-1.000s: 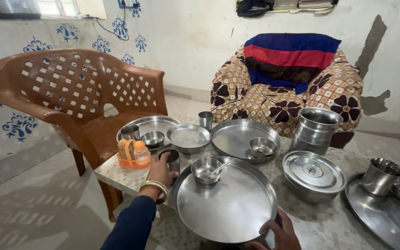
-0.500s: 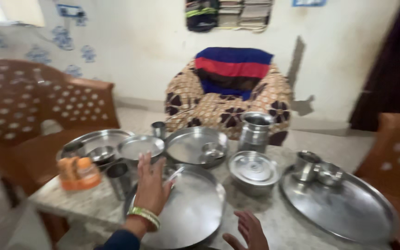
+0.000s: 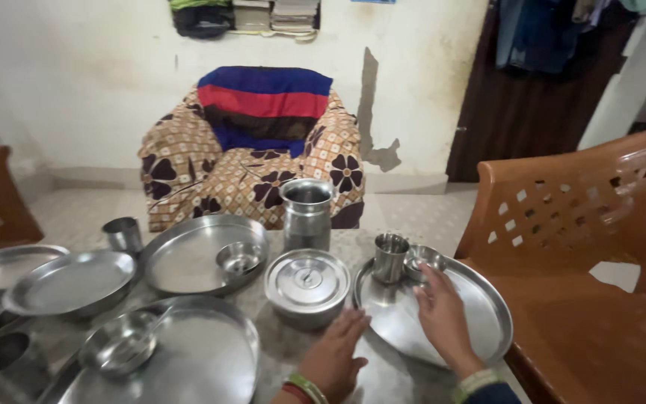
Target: The person arranges stainless steel plates, bowls, cups, and spoons on a table. They place items into a plastic basket and organize them on trays, moving objects one at a time.
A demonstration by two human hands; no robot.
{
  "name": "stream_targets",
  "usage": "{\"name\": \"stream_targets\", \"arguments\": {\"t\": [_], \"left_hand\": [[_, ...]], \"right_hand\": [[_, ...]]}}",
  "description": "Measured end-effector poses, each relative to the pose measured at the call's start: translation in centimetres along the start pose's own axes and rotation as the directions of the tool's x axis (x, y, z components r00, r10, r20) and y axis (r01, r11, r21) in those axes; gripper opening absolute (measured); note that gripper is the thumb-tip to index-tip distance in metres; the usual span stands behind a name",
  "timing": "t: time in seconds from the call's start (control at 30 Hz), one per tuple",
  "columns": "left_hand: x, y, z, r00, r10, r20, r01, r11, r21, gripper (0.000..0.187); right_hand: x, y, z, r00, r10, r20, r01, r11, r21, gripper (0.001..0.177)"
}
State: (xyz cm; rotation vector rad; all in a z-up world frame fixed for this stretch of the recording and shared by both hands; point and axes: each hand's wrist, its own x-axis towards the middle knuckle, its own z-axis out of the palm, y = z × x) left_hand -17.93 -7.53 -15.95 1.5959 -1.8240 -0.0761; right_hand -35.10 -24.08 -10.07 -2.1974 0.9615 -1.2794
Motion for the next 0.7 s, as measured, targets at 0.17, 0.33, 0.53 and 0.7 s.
{"name": "stream_targets", "arguments": {"t": [0.17, 0.33, 0.53, 0.7], "left_hand": [[5.3, -3.4, 8.6, 0.968, -0.214, 0.130, 0.220, 0.975, -0.040, 0.077], [6.6, -5.4, 13.2, 0.988, -0.137, 0.070, 0.135, 0.990, 0.031, 0.055], [6.4, -8.5, 14.5, 1.000, -0.009, -0.024, 0.006, 0.993, -0.118, 0.047], [6.1, -11.8, 18.1, 0.985, 0.086, -0.146, -0.125, 0.952, -0.280, 0.035]], "right_hand": [[5.7, 3.4, 3.7, 0.958, -0.119, 0.259, 0.158, 0.978, -0.134, 0.064], [9.0, 3.7, 6.1, 0.883, 0.133, 0.449, 0.061, 0.918, -0.393, 0.075], [11.6, 1.5, 5.6, 0.892, 0.187, 0.412, 0.038, 0.877, -0.479, 0.034], [14.7, 1.9, 6.1, 0.971, -0.119, 0.207, 0.188, 0.916, -0.355, 0.025]]}}
